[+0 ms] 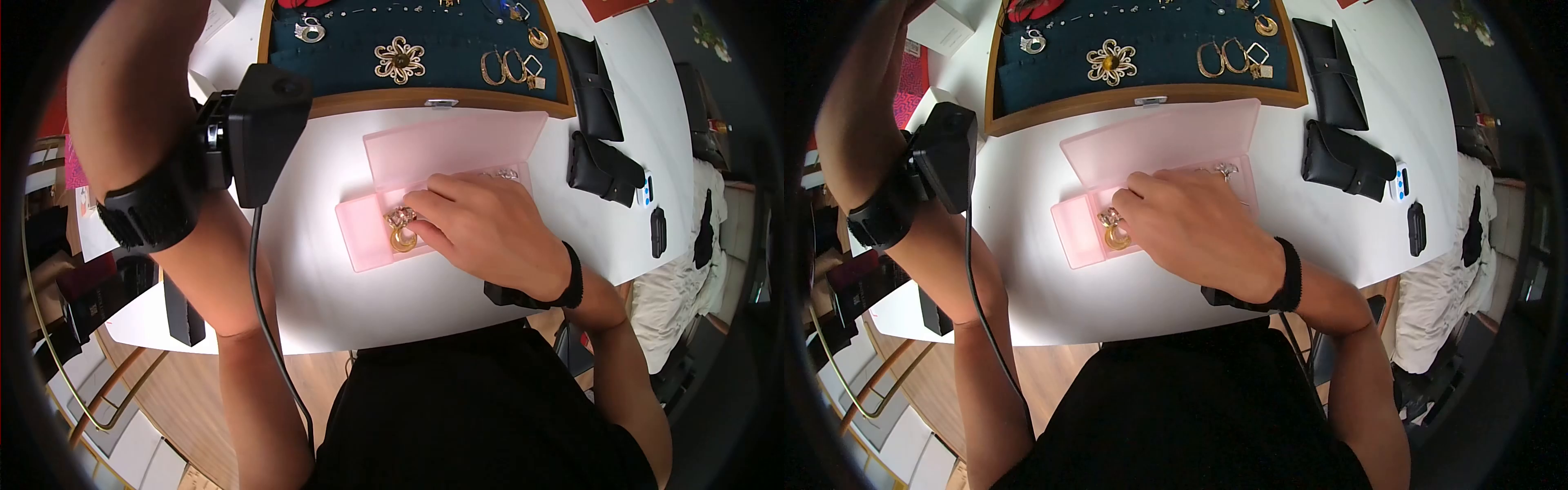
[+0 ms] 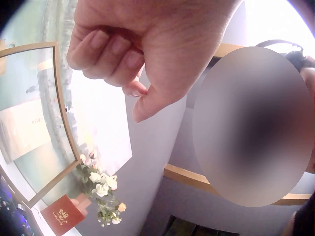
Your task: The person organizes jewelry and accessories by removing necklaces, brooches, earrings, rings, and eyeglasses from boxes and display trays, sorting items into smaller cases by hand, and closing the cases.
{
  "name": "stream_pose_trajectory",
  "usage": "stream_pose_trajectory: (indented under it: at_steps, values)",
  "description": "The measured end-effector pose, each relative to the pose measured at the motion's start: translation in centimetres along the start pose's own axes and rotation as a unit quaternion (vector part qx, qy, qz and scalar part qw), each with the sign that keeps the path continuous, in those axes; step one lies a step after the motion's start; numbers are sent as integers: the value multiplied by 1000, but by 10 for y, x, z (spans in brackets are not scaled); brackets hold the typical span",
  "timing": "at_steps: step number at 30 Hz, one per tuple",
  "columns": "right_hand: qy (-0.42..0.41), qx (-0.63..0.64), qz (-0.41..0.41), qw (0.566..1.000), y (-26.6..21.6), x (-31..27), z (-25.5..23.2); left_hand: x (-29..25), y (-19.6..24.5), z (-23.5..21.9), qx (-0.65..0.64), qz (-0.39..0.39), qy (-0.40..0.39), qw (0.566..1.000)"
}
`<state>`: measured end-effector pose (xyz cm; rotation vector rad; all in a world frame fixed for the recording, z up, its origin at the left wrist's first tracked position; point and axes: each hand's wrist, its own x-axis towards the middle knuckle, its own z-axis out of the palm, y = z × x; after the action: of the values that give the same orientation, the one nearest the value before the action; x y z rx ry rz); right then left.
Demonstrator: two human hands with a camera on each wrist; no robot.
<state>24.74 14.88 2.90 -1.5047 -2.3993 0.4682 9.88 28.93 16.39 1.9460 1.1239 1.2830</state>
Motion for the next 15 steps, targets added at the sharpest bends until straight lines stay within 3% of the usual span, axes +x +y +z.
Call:
stream_pose_trajectory:
  at_steps: [10, 15]
  values:
    - [14, -23, 8, 1000, -2, 8, 2, 0, -1, -2, 5, -7, 3, 1000]
    - [32, -11, -56, 998, -5, 3, -9, 2, -4, -4, 9, -7, 6, 1000]
